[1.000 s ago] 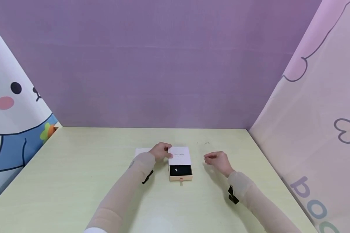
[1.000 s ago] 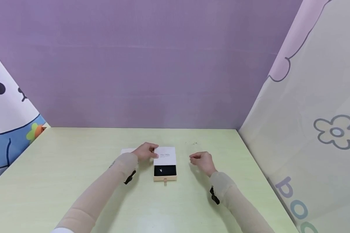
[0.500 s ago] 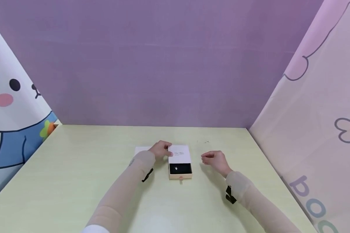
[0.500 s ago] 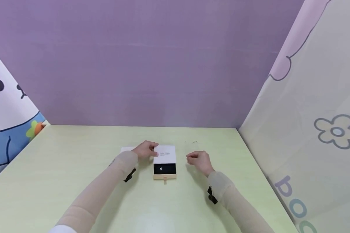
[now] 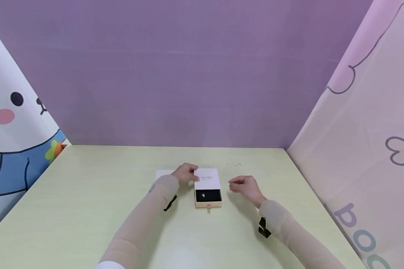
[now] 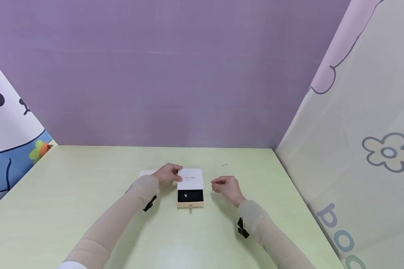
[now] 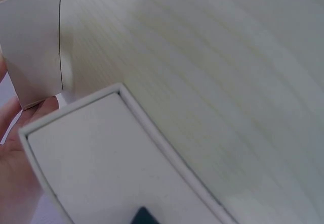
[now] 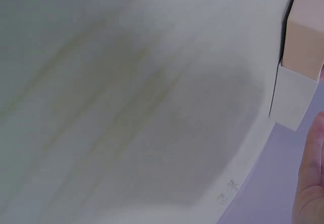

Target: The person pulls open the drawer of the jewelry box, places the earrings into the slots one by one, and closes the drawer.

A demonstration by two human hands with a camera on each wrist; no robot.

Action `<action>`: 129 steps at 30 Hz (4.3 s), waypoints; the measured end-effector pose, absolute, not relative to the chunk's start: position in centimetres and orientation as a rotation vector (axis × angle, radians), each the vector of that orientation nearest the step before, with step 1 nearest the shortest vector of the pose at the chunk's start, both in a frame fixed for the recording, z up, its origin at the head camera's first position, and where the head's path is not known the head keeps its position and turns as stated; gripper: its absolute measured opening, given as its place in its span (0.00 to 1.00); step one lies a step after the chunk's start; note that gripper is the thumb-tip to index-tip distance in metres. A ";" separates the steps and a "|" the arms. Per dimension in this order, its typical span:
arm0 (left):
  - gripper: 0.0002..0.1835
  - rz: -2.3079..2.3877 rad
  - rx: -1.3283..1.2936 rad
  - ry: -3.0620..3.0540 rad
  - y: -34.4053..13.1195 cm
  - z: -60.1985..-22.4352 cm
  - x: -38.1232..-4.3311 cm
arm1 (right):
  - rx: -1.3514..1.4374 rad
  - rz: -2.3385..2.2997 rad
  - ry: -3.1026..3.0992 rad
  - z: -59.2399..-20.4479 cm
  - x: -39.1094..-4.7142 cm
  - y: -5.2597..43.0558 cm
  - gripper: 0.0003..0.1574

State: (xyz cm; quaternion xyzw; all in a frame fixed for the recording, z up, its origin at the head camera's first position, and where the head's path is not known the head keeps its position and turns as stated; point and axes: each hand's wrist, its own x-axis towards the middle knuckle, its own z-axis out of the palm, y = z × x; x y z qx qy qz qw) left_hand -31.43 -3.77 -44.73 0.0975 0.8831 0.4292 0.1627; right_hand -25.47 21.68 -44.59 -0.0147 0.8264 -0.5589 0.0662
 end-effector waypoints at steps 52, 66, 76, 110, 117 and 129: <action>0.31 1.209 0.291 2.531 -3.8 -44.4 -31.0 | -0.117 -1.655 2.329 -43.3 -24.6 18.5 0.11; 0.31 1.206 0.265 2.527 -3.9 -44.7 -31.5 | -0.135 -1.407 2.384 -43.4 -25.1 17.4 0.07; 0.30 1.203 0.290 2.542 -4.0 -44.4 -31.2 | -0.249 -1.249 2.479 -42.8 -24.8 16.1 0.05; 0.31 1.202 0.289 2.536 -3.8 -44.4 -31.2 | -0.205 -0.948 2.611 -42.4 -25.3 14.9 0.06; 0.30 1.202 0.300 2.541 -3.8 -44.5 -31.2 | -0.223 -0.898 2.712 -42.7 -24.8 14.7 0.05; 0.32 1.206 0.295 2.519 -4.0 -44.5 -31.2 | -0.414 -0.664 2.908 -43.1 -24.7 14.2 0.10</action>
